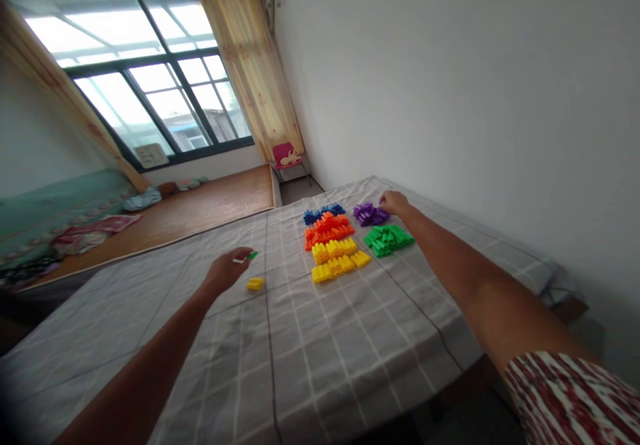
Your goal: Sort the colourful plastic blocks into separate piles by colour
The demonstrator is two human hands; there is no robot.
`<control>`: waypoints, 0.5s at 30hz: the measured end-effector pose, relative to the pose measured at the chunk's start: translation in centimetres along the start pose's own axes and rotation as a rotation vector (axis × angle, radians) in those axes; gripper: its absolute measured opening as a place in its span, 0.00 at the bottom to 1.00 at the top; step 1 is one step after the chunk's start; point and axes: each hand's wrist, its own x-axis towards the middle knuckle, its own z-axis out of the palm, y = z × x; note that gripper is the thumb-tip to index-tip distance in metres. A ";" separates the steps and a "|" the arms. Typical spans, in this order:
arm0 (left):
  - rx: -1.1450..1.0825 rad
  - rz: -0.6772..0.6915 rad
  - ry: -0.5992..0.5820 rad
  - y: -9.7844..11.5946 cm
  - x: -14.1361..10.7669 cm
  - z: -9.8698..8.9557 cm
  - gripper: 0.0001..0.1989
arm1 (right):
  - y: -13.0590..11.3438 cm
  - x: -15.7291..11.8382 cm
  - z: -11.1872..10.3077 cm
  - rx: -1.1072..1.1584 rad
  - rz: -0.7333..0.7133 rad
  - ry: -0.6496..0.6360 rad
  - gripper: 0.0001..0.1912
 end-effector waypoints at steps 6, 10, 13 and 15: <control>-0.337 0.223 -0.078 11.0 0.0 3.5 0.16 | 1.7 1.6 1.6 0.009 0.015 -0.045 0.15; -0.552 0.282 -0.207 17.0 1.1 7.0 0.18 | 3.2 0.7 2.1 0.108 -0.005 0.087 0.13; -0.672 0.277 -0.278 21.6 3.0 10.2 0.18 | 4.4 -0.6 2.7 0.227 -0.057 0.255 0.16; -0.706 0.229 -0.281 24.4 4.2 12.2 0.16 | 5.3 -1.2 3.2 0.266 -0.069 0.370 0.16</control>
